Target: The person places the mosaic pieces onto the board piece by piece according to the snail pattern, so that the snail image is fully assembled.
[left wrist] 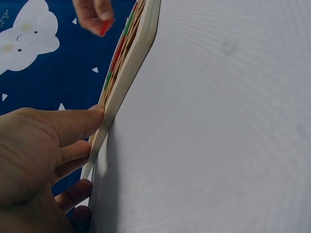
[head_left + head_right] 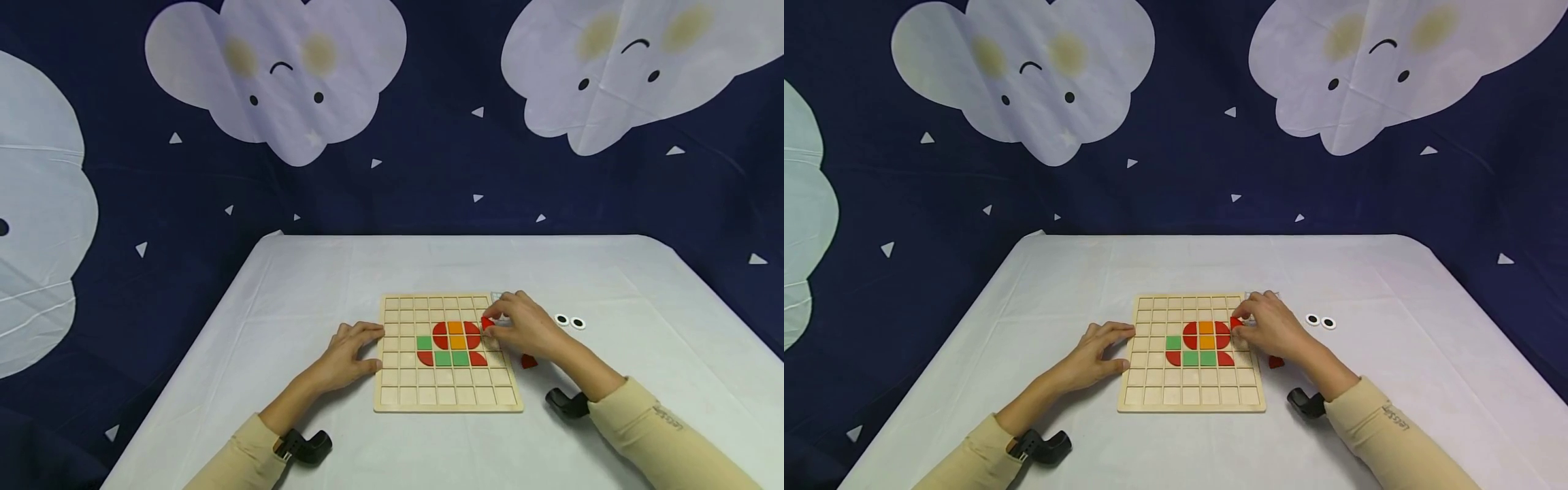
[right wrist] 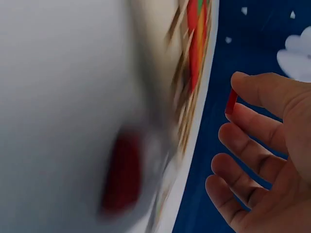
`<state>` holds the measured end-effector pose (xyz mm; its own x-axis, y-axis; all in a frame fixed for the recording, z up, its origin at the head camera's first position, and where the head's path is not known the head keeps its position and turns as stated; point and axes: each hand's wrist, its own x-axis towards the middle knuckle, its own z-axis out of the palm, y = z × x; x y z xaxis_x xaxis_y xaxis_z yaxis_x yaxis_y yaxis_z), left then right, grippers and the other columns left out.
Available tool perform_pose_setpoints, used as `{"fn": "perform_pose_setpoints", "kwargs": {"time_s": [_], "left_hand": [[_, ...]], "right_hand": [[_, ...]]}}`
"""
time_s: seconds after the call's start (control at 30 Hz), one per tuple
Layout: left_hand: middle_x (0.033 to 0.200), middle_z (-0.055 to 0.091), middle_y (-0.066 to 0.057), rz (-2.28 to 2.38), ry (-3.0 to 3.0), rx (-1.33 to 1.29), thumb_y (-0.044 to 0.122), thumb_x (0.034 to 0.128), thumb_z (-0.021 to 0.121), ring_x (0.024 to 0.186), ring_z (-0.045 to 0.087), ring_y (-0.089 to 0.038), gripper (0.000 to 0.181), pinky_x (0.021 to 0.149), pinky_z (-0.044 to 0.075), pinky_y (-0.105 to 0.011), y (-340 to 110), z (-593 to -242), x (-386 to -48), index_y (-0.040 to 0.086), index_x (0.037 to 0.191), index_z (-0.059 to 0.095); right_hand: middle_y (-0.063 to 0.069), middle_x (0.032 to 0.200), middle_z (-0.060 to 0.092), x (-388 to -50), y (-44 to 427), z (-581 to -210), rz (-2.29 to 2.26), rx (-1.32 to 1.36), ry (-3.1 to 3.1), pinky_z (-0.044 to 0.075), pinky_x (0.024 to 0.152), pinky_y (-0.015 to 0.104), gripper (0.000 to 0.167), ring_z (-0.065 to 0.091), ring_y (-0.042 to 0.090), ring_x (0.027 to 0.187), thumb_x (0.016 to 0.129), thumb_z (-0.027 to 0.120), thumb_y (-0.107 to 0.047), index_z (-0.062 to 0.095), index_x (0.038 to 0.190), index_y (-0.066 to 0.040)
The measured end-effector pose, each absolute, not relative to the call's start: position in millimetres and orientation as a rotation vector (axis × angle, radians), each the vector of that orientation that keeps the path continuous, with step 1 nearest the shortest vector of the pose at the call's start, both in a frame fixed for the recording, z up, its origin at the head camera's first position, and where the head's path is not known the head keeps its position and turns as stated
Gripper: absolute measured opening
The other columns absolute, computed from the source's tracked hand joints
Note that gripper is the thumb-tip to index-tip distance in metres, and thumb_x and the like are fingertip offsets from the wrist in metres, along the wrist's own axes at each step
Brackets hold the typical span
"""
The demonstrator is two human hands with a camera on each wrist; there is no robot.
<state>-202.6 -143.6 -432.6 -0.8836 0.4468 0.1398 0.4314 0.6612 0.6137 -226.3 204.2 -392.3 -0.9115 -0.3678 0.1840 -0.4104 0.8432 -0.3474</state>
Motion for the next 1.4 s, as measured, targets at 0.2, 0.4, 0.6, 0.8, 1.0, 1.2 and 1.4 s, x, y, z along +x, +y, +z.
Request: {"fn": "perform_pose_setpoints", "kwargs": {"time_s": [0.2, 0.4, 0.6, 0.8, 1.0, 1.2, 1.4], "left_hand": [[0.137, 0.051, 0.0, 1.046, 2.837, 0.753, 0.02, 0.0804, 0.071, 0.101, 0.037, -0.014, 0.055, 0.087, 0.027, -0.035, -143.6, -431.9, -202.3, 0.008, 0.131, 0.055], [0.137, 0.051, 0.0, 1.039, 2.84, 0.761, 0.02, 0.0808, 0.071, 0.101, 0.037, -0.014, 0.054, 0.087, 0.028, -0.035, -143.8, -431.8, -202.2, 0.008, 0.131, 0.055], [0.137, 0.051, 0.001, 1.045, 2.844, 0.75, 0.02, 0.0805, 0.071, 0.101, 0.037, -0.014, 0.054, 0.086, 0.028, -0.034, -143.6, -431.9, -202.6, 0.009, 0.131, 0.056], [0.136, 0.052, 0.001, 1.046, 2.852, 0.76, 0.02, 0.0798, 0.072, 0.101, 0.038, -0.014, 0.054, 0.087, 0.028, -0.034, -144.1, -432.2, -202.4, 0.009, 0.131, 0.056], [0.137, 0.051, 0.001, 1.03, 2.852, 0.773, 0.021, 0.0807, 0.071, 0.101, 0.038, -0.014, 0.054, 0.086, 0.028, -0.034, -144.4, -432.3, -202.5, 0.009, 0.131, 0.056], [0.137, 0.052, -0.001, 1.043, 2.841, 0.774, 0.021, 0.0806, 0.071, 0.099, 0.037, -0.014, 0.054, 0.086, 0.028, -0.034, -144.2, -431.4, -202.0, 0.008, 0.131, 0.056], [0.135, 0.053, -0.001, 1.062, 2.845, 0.803, 0.02, 0.079, 0.072, 0.1, 0.038, -0.015, 0.055, 0.085, 0.027, -0.034, -144.1, -430.9, -202.6, 0.007, 0.13, 0.056]], "right_hand": [[0.0, 0.096, 0.063, -228.7, 162.6, -383.9, 0.653, 0.685, -2.903, 0.041, 0.074, 0.035, 0.025, 0.05, 0.018, 0.09, 0.08, 0.073, -0.027, 0.071, 0.1, -0.012], [0.0, 0.094, 0.062, -235.0, 129.8, -384.6, 0.664, 0.795, -2.891, 0.041, 0.074, 0.032, 0.024, 0.049, 0.017, 0.086, 0.082, 0.072, -0.027, 0.071, 0.1, -0.012], [0.0, 0.093, 0.062, -242.6, 110.0, -392.6, 0.642, 0.82, -2.92, 0.041, 0.074, 0.031, 0.023, 0.049, 0.016, 0.085, 0.081, 0.073, -0.029, 0.071, 0.099, -0.014], [0.0, 0.093, 0.062, -248.3, 100.4, -396.0, 0.611, 0.812, -2.974, 0.041, 0.075, 0.032, 0.024, 0.048, 0.016, 0.085, 0.081, 0.073, -0.03, 0.072, 0.099, -0.014], [-0.001, 0.091, 0.062, -249.6, 98.3, -400.0, 0.591, 0.823, -2.994, 0.041, 0.074, 0.031, 0.021, 0.048, 0.015, 0.083, 0.082, 0.073, -0.029, 0.072, 0.097, -0.015], [-0.001, 0.094, 0.063, -250.4, 99.4, -402.9, 0.591, 0.812, -2.991, 0.043, 0.076, 0.033, 0.022, 0.05, 0.017, 0.087, 0.081, 0.073, -0.03, 0.072, 0.097, -0.015], [-0.001, 0.093, 0.064, -251.5, 100.1, -403.8, 0.581, 0.816, -2.97, 0.043, 0.077, 0.034, 0.02, 0.052, 0.018, 0.086, 0.08, 0.074, -0.03, 0.072, 0.094, -0.016]]}}
